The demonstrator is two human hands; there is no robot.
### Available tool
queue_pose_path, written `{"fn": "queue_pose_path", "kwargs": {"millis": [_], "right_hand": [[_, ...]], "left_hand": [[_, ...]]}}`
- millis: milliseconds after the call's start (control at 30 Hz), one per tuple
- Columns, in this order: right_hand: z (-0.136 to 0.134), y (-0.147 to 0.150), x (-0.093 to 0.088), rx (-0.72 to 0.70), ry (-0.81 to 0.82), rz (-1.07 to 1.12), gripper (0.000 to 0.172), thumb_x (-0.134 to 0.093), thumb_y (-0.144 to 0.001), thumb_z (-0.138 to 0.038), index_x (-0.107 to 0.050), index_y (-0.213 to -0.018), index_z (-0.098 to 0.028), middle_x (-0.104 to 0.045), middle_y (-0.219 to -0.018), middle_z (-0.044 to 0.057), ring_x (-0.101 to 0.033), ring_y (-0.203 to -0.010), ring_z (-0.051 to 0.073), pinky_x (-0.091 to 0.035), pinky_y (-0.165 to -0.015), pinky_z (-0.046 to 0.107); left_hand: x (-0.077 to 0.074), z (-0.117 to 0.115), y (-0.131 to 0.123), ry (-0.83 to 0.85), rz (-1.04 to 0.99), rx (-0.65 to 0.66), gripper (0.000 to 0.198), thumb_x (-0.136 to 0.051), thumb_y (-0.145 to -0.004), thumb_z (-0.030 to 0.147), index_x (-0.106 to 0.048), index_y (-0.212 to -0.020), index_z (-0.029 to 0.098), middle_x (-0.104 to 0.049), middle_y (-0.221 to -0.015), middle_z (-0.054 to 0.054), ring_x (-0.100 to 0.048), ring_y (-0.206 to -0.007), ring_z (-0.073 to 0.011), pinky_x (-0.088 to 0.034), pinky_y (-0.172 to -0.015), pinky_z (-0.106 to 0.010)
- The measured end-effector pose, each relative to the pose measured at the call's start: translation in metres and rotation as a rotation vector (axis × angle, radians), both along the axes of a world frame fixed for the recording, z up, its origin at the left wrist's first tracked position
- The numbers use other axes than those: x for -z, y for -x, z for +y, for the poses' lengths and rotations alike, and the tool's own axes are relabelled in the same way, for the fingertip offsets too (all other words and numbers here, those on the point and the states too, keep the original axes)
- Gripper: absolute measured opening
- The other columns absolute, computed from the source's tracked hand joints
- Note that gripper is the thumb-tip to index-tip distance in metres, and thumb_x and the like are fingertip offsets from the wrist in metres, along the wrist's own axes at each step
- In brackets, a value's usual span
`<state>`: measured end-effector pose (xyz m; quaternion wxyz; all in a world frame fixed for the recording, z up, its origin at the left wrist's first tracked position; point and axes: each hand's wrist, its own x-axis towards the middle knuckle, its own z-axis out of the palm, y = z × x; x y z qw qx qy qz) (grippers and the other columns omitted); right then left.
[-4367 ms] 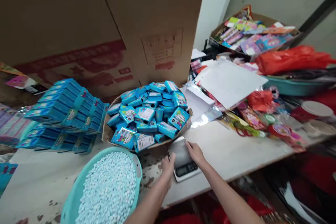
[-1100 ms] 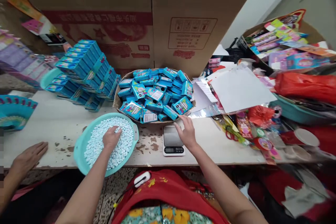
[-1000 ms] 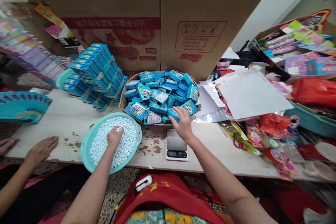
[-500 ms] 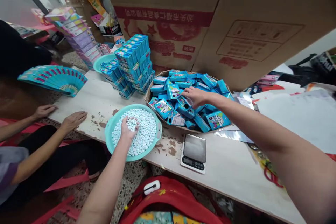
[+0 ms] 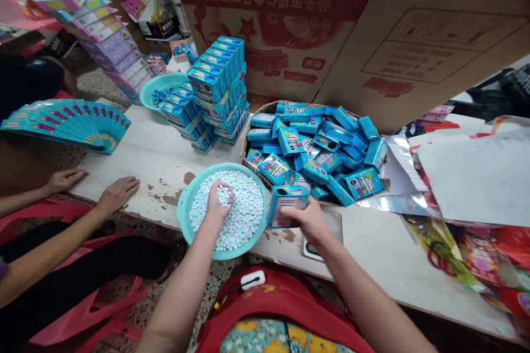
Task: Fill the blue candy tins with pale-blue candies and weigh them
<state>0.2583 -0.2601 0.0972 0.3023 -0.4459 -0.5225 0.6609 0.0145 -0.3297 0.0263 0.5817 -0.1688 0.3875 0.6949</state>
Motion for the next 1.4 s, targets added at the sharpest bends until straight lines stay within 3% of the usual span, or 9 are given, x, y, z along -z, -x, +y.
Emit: {"fn": "queue_pose_path", "kwargs": {"millis": [100,200,267,367,533,1033,1400], "right_hand": [[-0.032,0.041,0.025,-0.059,-0.135,-0.071,0.039,-0.077,-0.066,-0.036,-0.062,-0.099,-0.021,-0.068,-0.094,0.003,-0.064,-0.086,0.022,-0.051,-0.081,0.038],[-0.034,0.066,0.034,-0.128,-0.433,-0.227,0.031,-0.075,-0.067,-0.031,-0.064,-0.094,-0.02,-0.064,-0.095,0.004,-0.06,-0.091,0.023,-0.047,-0.084,0.037],[-0.032,0.076,0.036,-0.182,-0.582,-0.307,0.03,-0.074,-0.069,-0.027,-0.064,-0.096,-0.02,-0.064,-0.096,0.005,-0.058,-0.093,0.024,-0.045,-0.085,0.037],[-0.035,0.086,0.036,-0.268,-0.72,-0.395,0.029,-0.073,-0.07,-0.024,-0.064,-0.098,-0.02,-0.065,-0.096,0.006,-0.056,-0.095,0.025,-0.044,-0.085,0.037],[-0.042,0.094,0.035,-0.372,-0.775,-0.472,0.032,-0.071,-0.07,-0.017,-0.061,-0.101,-0.021,-0.066,-0.099,0.006,-0.057,-0.094,0.025,-0.044,-0.083,0.036],[-0.029,0.104,0.034,-0.345,-0.741,-0.456,0.031,-0.071,-0.069,-0.019,-0.06,-0.097,-0.022,-0.064,-0.097,0.005,-0.058,-0.095,0.024,-0.045,-0.084,0.035],[-0.034,0.115,0.019,-0.212,-0.667,-0.314,0.031,-0.072,-0.066,-0.015,-0.059,-0.094,-0.021,-0.059,-0.093,0.003,-0.056,-0.09,0.022,-0.046,-0.079,0.034]], "left_hand": [[-0.029,-0.003,0.0,-0.121,0.094,-0.019,0.02,-0.057,-0.075,0.033,-0.046,-0.068,0.017,-0.05,-0.059,0.0,-0.047,-0.043,-0.0101,-0.029,-0.034,-0.018],[-0.056,-0.002,-0.005,-0.232,0.263,-0.104,0.025,-0.059,-0.074,0.038,-0.048,-0.064,0.017,-0.052,-0.058,0.0,-0.053,-0.049,-0.0128,-0.038,-0.04,-0.021],[-0.064,0.0,-0.012,-0.228,0.367,-0.169,0.027,-0.06,-0.073,0.038,-0.05,-0.062,0.016,-0.053,-0.057,-0.001,-0.056,-0.055,-0.0144,-0.046,-0.051,-0.025],[-0.06,0.003,-0.018,-0.155,0.481,-0.214,0.026,-0.062,-0.072,0.038,-0.053,-0.064,0.015,-0.054,-0.059,0.0,-0.057,-0.057,-0.0139,-0.048,-0.058,-0.027],[-0.047,0.003,-0.017,-0.1,0.598,-0.238,0.026,-0.062,-0.074,0.039,-0.053,-0.068,0.015,-0.054,-0.061,0.001,-0.056,-0.055,-0.0133,-0.046,-0.054,-0.026],[-0.045,0.006,-0.009,-0.065,0.687,-0.211,0.024,-0.067,-0.073,0.036,-0.053,-0.073,0.016,-0.052,-0.056,0.003,-0.054,-0.051,-0.012,-0.046,-0.053,-0.025],[-0.062,0.011,-0.004,-0.032,0.774,-0.225,0.027,-0.067,-0.073,0.037,-0.051,-0.067,0.016,-0.05,-0.053,0.004,-0.05,-0.049,-0.0105,-0.042,-0.053,-0.023]]}}
